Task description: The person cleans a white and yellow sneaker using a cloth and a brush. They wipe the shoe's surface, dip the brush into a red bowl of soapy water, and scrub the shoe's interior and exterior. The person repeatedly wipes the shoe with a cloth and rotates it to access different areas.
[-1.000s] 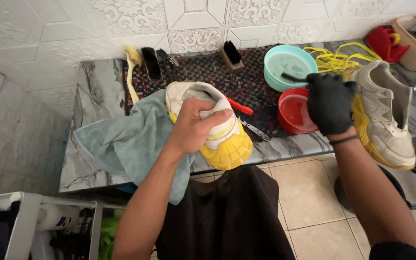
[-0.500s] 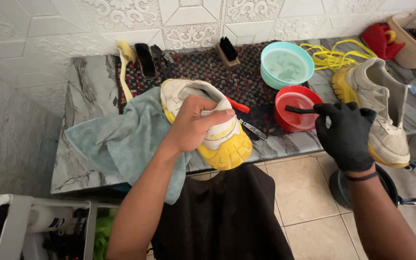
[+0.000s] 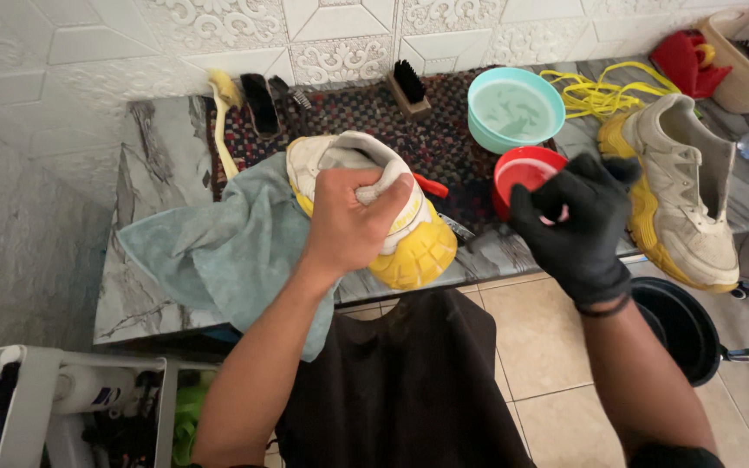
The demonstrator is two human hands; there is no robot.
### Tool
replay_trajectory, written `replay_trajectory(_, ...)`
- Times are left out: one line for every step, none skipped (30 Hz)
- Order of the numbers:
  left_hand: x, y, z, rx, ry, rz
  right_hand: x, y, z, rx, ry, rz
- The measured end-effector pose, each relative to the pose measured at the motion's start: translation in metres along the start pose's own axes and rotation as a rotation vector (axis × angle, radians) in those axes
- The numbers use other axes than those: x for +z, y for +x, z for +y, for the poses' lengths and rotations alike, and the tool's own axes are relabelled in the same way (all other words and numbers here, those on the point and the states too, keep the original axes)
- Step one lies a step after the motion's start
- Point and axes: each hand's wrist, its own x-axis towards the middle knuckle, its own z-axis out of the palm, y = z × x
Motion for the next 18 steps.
replay_trajectory(0.001,0.0,-0.003,0.009,0.024,0.004,0.005,0.007,-0.005,-0.04,-0.017,0.021)
replay_trajectory(0.002,0.0,-0.006,0.018,0.047,0.008,0.01,0.014,-0.01,-0.08,-0.033,0.042)
replay_trajectory(0.003,0.002,-0.015,0.018,0.046,0.006,0.019,0.009,-0.016,-0.08,-0.035,0.043)
replay_trajectory(0.004,0.004,-0.025,0.017,0.081,0.013,0.027,0.004,-0.022,-0.104,-0.013,0.028)
replay_trajectory(0.005,0.006,-0.034,0.014,0.117,0.02,0.036,-0.002,-0.028,-0.127,0.011,0.012)
replay_trajectory(0.006,0.004,-0.03,0.014,0.118,0.019,0.035,0.002,-0.026,-0.126,0.011,0.012)
replay_trajectory(0.007,0.002,-0.026,0.028,0.106,0.032,0.035,0.005,-0.024,-0.156,-0.01,0.032)
replay_trajectory(0.007,0.0,-0.022,0.042,0.095,0.044,0.035,0.009,-0.023,-0.185,-0.03,0.052)
replay_trajectory(0.008,0.0,-0.023,0.037,0.092,0.043,0.032,0.012,-0.022,-0.181,-0.032,0.048)
replay_trajectory(0.009,0.001,-0.024,0.045,0.091,0.052,0.03,0.015,-0.02,-0.228,-0.066,0.075)
replay_trajectory(0.011,0.004,-0.026,0.057,0.087,0.062,0.027,0.02,-0.018,-0.277,-0.104,0.104)
replay_trajectory(0.015,0.0,-0.025,0.057,0.083,0.06,0.027,0.013,-0.028,-0.276,-0.108,0.103)
replay_trajectory(0.018,-0.001,-0.024,0.074,0.112,0.059,0.027,0.007,-0.038,-0.299,-0.069,0.042)
replay_trajectory(0.022,-0.003,-0.023,0.092,0.142,0.058,0.028,0.001,-0.048,-0.321,-0.031,-0.02)
replay_trajectory(0.023,-0.003,-0.024,0.078,0.145,0.054,0.024,0.006,-0.046,-0.31,-0.025,-0.027)
replay_trajectory(0.025,-0.004,-0.024,0.081,0.149,0.061,0.02,0.012,-0.044,-0.266,-0.063,0.035)
replay_trajectory(0.028,0.001,-0.025,0.098,0.146,0.073,0.015,0.023,-0.039,-0.237,-0.108,0.103)
replay_trajectory(0.027,0.001,-0.021,0.1,0.142,0.076,0.012,0.023,-0.034,-0.241,-0.111,0.102)
